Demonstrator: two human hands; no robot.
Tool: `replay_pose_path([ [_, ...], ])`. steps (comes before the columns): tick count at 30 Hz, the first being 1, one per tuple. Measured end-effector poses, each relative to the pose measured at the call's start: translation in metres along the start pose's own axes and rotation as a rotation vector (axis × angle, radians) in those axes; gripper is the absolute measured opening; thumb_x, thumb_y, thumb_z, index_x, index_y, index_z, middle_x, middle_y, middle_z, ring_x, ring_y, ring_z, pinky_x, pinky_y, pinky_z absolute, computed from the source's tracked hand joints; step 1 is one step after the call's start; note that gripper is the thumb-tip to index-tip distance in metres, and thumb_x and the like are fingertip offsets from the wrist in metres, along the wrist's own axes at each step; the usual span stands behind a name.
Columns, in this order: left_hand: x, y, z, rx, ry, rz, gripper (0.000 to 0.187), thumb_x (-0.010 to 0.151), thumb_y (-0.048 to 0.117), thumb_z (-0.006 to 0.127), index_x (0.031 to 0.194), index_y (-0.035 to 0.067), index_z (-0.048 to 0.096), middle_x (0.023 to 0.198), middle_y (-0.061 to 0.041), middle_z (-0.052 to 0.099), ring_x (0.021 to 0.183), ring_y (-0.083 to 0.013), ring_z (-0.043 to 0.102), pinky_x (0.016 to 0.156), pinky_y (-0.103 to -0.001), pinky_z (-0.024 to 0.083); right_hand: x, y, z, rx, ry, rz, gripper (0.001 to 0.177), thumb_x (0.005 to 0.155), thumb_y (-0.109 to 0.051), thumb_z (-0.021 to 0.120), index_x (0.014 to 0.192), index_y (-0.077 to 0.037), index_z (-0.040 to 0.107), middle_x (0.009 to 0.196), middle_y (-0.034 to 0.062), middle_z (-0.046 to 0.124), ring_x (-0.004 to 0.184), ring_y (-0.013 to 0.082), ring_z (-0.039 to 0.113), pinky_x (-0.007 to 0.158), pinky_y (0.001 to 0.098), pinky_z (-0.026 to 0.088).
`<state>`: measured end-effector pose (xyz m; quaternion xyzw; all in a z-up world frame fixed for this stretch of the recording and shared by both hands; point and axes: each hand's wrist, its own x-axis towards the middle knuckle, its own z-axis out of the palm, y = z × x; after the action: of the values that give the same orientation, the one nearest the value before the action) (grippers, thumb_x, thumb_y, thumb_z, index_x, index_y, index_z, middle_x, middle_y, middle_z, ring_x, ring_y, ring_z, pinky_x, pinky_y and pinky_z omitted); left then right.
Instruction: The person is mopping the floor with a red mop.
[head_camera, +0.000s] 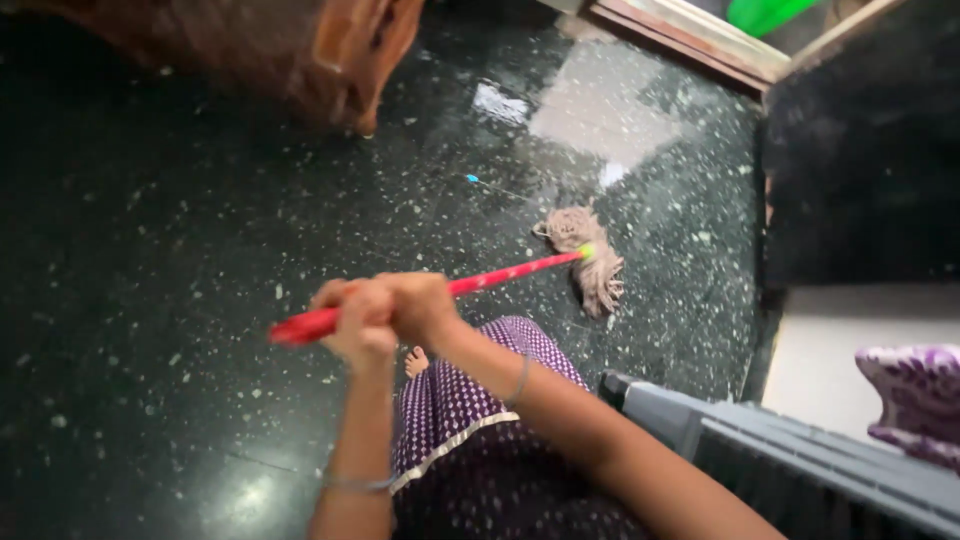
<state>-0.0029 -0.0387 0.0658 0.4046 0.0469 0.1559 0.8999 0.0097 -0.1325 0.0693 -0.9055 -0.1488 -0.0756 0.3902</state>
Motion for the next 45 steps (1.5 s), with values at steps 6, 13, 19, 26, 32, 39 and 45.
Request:
replay_pose_path([
  [6, -0.066, -0.153, 0.004, 0.26, -0.369, -0.316, 0.024, 0.094, 0.002, 0.062, 0.071, 0.006, 0.055, 0.074, 0.001, 0.059, 0.069, -0.0075, 0.052, 0.063, -0.025, 0.042, -0.101, 0.169, -0.038, -0.137, -0.034, 0.262, 0.022, 0.078, -0.032, 0.073, 0.081, -0.011, 0.065, 0.079, 0.0149, 0.069, 0.077, 0.038, 0.069, 0.068, 0.0464, 0.055],
  [13, -0.049, -0.083, 0.01, 0.235, -0.488, -0.296, 0.026, 0.097, 0.001, 0.064, 0.072, 0.006, 0.057, 0.079, 0.0, 0.063, 0.075, -0.0091, 0.056, 0.072, -0.026, 0.049, -0.087, 0.119, -0.037, -0.241, 0.122, 0.153, 0.036, 0.079, -0.037, 0.074, 0.067, -0.009, 0.054, 0.063, 0.014, 0.059, 0.061, 0.035, 0.064, 0.056, 0.046, 0.05],
  [19, 0.038, 0.087, -0.063, 0.028, -0.236, -0.152, 0.03, 0.098, 0.001, 0.063, 0.073, 0.009, 0.049, 0.071, -0.001, 0.056, 0.063, -0.0088, 0.046, 0.059, -0.026, 0.037, 0.013, -0.041, 0.068, -0.092, 0.27, -0.085, 0.025, 0.071, -0.026, 0.075, 0.07, -0.013, 0.054, 0.064, 0.0085, 0.059, 0.061, 0.0309, 0.065, 0.056, 0.043, 0.05],
  [26, 0.074, 0.297, -0.145, 0.943, -0.196, 0.69, 0.032, 0.11, 0.02, 0.035, 0.078, 0.014, 0.03, 0.062, 0.002, 0.04, 0.058, -0.0112, 0.035, 0.067, -0.032, 0.034, 0.069, -0.248, 0.18, 0.213, 0.132, -0.253, 0.022, 0.077, -0.032, 0.076, 0.076, -0.018, 0.06, 0.069, 0.0035, 0.064, 0.062, 0.0257, 0.067, 0.055, 0.0385, 0.051],
  [32, 0.091, 0.282, -0.183, 0.414, -0.116, 0.593, 0.042, 0.098, 0.043, 0.06, 0.087, 0.013, 0.032, 0.054, 0.003, 0.037, 0.045, -0.0047, 0.033, 0.048, -0.025, 0.033, 0.082, -0.246, 0.221, 0.36, 0.111, -0.411, 0.02, 0.077, -0.029, 0.073, 0.088, -0.015, 0.063, 0.078, 0.0043, 0.067, 0.073, 0.0259, 0.069, 0.066, 0.0378, 0.056],
  [39, 0.069, 0.145, -0.179, 0.564, -0.28, 0.163, 0.008, 0.099, 0.005, 0.067, 0.093, -0.001, 0.068, 0.097, -0.004, 0.07, 0.093, -0.015, 0.064, 0.086, -0.032, 0.054, 0.063, -0.089, 0.191, 0.174, 0.07, -0.235, 0.024, 0.071, -0.027, 0.078, 0.089, -0.013, 0.07, 0.088, 0.0079, 0.072, 0.085, 0.0307, 0.071, 0.076, 0.0408, 0.057],
  [45, 0.042, 0.056, -0.14, 0.508, -0.499, 0.208, 0.016, 0.102, 0.003, 0.067, 0.088, 0.005, 0.06, 0.087, -0.001, 0.066, 0.084, -0.0085, 0.062, 0.083, -0.027, 0.051, 0.041, -0.021, 0.117, -0.089, -0.284, -0.053, 0.02, 0.076, -0.027, 0.08, 0.081, -0.012, 0.068, 0.083, 0.0079, 0.071, 0.088, 0.0319, 0.071, 0.079, 0.0413, 0.057],
])
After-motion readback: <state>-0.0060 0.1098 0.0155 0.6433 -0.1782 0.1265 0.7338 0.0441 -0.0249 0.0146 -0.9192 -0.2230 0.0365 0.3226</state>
